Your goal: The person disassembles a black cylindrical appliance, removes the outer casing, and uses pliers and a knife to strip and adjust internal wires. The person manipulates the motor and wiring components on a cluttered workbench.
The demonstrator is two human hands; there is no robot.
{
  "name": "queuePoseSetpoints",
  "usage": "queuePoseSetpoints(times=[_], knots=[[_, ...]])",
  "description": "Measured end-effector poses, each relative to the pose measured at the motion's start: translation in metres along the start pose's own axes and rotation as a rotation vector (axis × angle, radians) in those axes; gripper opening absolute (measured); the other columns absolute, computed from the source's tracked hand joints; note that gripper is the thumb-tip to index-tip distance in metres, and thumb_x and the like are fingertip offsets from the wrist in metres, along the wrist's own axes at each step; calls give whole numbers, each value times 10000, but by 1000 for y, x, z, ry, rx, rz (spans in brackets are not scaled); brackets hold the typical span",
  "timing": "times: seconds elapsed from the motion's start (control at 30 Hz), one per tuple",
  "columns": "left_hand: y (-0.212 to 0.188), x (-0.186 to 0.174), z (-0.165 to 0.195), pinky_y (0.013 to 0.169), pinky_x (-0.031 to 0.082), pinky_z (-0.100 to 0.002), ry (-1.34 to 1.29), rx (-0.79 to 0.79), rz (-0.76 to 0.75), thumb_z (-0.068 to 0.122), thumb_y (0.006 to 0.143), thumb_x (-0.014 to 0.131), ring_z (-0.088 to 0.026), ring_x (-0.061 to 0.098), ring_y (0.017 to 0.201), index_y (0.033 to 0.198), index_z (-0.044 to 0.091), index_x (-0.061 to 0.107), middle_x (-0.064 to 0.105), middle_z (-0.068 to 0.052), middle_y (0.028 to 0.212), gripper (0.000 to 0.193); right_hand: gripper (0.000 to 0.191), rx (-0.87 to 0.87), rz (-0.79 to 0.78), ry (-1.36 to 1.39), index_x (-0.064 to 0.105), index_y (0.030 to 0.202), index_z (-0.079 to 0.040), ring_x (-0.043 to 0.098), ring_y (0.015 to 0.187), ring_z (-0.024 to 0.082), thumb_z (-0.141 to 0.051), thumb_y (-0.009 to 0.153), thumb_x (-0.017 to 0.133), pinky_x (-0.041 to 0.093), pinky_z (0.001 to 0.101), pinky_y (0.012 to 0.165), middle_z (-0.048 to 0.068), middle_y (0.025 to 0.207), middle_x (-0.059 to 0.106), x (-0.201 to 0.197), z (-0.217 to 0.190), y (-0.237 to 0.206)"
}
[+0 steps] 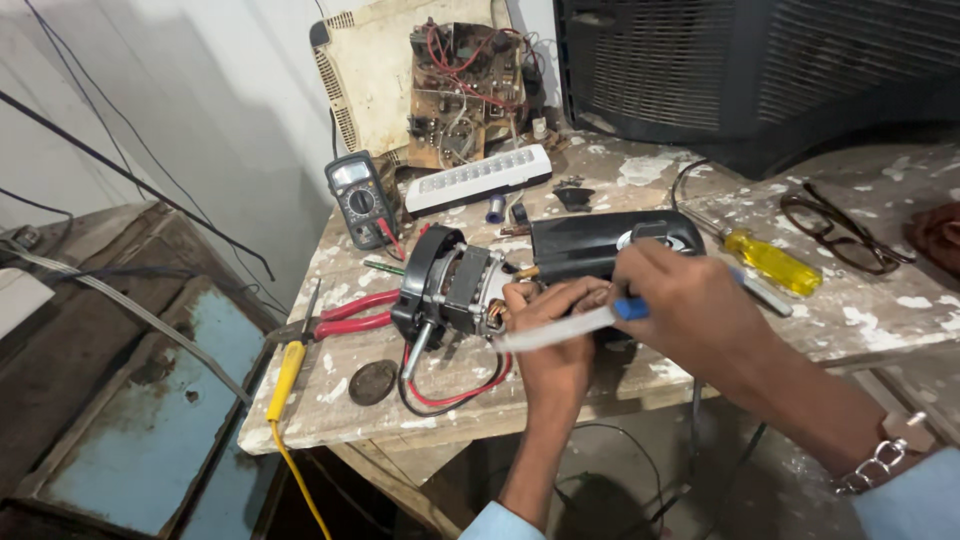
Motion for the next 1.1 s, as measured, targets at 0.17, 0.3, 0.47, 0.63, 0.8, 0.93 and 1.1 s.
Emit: queuePoseSetpoints(times=[0.17, 0.3, 0.47, 0.63, 0.8, 0.93, 1.1], knots=[[-2, 2, -7, 871, 411, -322, -23, -97, 61, 139, 852, 793, -195, 474, 907, 954, 96, 822, 809, -25, 937, 114, 106, 688, 68, 459, 734, 878, -9, 625, 512, 105, -102, 828, 752, 495, 290, 472, 61, 683, 716, 18, 44, -13], [-4, 2, -9, 851, 413, -324, -26, -149, 38, 136, 853, 793, -186, 465, 887, 919, 111, 836, 820, -12, 894, 82, 180, 860, 255, 1096, 630, 974, 112, 445, 484, 78, -60, 932, 661, 328, 279, 404, 51, 771, 700, 14, 62, -17], [-1, 1, -6, 868, 421, -313, -80, -122, 52, 129, 854, 802, -165, 520, 884, 925, 111, 834, 817, -19, 899, 80, 205, 799, -87, 660, 722, 1063, -17, 451, 507, 108, -183, 957, 666, 366, 332, 454, 26, 646, 534, 5, 47, -31], [-3, 3, -9, 863, 472, -318, -191, -155, -22, 107, 875, 778, -156, 572, 916, 973, 96, 820, 807, -28, 937, 107, 311, 598, -247, 356, 632, 1215, -105, 607, 559, 253, -276, 960, 579, 466, 423, 508, 80, 657, 637, 1, 24, -47], [2, -3, -1, 867, 465, -337, -59, -22, -71, 71, 868, 763, -190, 558, 911, 999, 73, 806, 797, -65, 970, 138, 416, 410, -271, -24, 595, 1232, -94, 666, 660, 420, -398, 949, 612, 492, 523, 574, 190, 746, 697, 2, 21, -48], [2, 0, 4, 902, 407, -341, -46, 19, -122, 50, 889, 712, -195, 589, 917, 1036, 110, 826, 809, -63, 1005, 196, 428, 470, -411, -9, 583, 1244, -130, 680, 584, 397, -421, 931, 608, 509, 521, 538, 177, 677, 688, 10, 23, -54], [1, 3, -4, 900, 402, -345, -26, -82, -56, 72, 815, 781, -200, 559, 881, 910, 124, 826, 789, -47, 846, 117, 388, 639, -528, -109, 583, 1221, -160, 679, 519, 361, -467, 985, 558, 524, 499, 541, 152, 606, 663, 10, 27, -60]])
Point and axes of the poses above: each hand's wrist, its own y-axis towards the middle knuckle, its own x-axis out of the palm, z = x × y, the point moved 7 cm from there along y, towards the middle knuckle
